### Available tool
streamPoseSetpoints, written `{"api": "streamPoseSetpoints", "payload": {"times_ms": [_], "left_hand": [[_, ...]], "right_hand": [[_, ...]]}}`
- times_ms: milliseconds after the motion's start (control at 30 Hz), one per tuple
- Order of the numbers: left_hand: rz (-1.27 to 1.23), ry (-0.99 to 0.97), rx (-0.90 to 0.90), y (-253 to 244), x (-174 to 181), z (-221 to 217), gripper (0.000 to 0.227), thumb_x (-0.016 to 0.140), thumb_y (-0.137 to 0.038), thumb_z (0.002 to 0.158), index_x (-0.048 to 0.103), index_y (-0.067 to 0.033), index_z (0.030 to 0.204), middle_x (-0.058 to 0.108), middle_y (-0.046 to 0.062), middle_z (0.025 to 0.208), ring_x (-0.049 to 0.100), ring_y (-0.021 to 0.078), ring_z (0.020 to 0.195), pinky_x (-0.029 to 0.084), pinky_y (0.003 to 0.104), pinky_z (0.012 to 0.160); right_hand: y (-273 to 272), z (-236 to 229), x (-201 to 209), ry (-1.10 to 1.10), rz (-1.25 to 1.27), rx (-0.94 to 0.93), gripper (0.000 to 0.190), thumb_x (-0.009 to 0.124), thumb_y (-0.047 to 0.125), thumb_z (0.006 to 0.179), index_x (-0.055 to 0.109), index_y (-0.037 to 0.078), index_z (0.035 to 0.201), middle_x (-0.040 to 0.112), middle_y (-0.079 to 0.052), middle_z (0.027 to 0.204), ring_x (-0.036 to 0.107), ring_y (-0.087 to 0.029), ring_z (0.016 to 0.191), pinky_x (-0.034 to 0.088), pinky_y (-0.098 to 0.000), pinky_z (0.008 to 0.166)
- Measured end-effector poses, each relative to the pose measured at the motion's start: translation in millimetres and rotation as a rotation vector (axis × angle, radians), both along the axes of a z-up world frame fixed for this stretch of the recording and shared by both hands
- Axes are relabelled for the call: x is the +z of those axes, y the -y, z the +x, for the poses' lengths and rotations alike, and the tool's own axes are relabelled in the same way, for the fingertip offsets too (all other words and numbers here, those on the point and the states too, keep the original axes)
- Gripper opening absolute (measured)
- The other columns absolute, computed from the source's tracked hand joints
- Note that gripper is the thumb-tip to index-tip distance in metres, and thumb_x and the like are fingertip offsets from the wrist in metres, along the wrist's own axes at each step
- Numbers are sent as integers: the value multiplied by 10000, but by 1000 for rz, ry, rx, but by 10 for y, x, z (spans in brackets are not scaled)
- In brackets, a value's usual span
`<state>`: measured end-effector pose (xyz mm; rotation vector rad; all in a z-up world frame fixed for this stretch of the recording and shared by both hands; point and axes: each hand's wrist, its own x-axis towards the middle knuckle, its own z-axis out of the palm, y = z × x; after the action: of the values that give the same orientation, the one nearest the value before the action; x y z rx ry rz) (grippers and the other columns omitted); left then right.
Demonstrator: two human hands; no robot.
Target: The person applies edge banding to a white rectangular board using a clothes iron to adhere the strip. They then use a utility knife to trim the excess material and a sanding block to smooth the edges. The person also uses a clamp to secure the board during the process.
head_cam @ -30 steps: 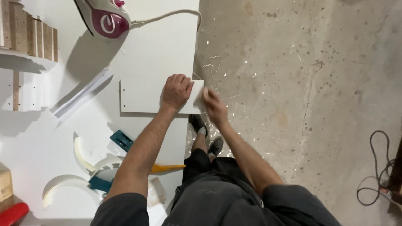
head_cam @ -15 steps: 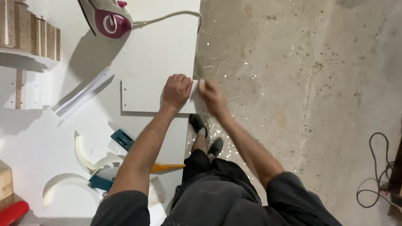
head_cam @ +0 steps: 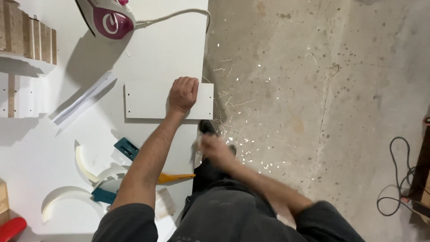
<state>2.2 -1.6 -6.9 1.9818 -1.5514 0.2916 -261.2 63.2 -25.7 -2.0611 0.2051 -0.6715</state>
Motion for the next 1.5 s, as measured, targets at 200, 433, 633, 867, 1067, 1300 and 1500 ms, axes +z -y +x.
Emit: {"api": "streamPoseSetpoints", "payload": {"times_ms": [200, 433, 633, 867, 1067, 1300, 1500], "left_hand": [[-17, 33, -16, 26, -41, 25, 250, 490, -324, 1088, 631, -175, 947, 568, 8, 784, 640, 211, 771, 519, 342, 770], [13, 7, -26, 14, -69, 36, 239, 498, -320, 1088, 645, -175, 968, 581, 2, 799, 650, 202, 784, 521, 343, 794], [21, 6, -18, 2, -12, -3, 237, 482, -310, 1089, 634, -180, 962, 563, -2, 786, 641, 193, 780, 518, 331, 794], [29, 12, -12, -5, -38, 18, 237, 481, -322, 1088, 641, -181, 985, 578, 0, 812, 654, 194, 810, 522, 334, 813], [42, -8, -6, 7, -62, 19, 238, 489, -317, 1083, 651, -180, 973, 595, 0, 810, 661, 198, 814, 523, 333, 819], [44, 9, -12, 8, 8, 13, 255, 467, -321, 1091, 643, -182, 968, 586, 4, 802, 665, 194, 813, 527, 328, 822], [29, 0, -9, 0, 41, 6, 241, 488, -315, 1088, 642, -176, 965, 579, 7, 803, 664, 203, 811, 529, 334, 815]], "right_hand": [[-616, 572, 91, -37, -248, 6, 176, 669, 278, 984, 748, 169, 1097, 684, -124, 1206, 667, -338, 1136, 528, -426, 979], [269, 399, 243, -243, 536, -453, 246, 754, 119, 821, 787, 196, 1051, 738, -39, 896, 693, -236, 858, 549, -352, 786], [868, 445, 260, -384, 1077, -492, 425, 944, 271, 782, 755, 21, 1070, 730, -87, 908, 685, -167, 888, 538, -311, 789], [1246, 508, 191, -301, 1193, -523, 362, 855, 229, 865, 726, -11, 1104, 728, -127, 907, 707, -191, 821, 588, -296, 734], [1593, 832, 254, -181, 1218, -469, 290, 799, 218, 926, 697, -11, 1072, 692, -85, 816, 689, -136, 698, 593, -233, 641], [1764, 987, 13, -145, 1219, -550, 270, 773, 277, 958, 706, 16, 941, 619, -82, 701, 646, -161, 611, 529, -249, 562], [1755, 1036, -301, -154, 1217, -554, 283, 745, 297, 978, 705, 25, 914, 619, -79, 719, 630, -150, 640, 528, -257, 569]]}}
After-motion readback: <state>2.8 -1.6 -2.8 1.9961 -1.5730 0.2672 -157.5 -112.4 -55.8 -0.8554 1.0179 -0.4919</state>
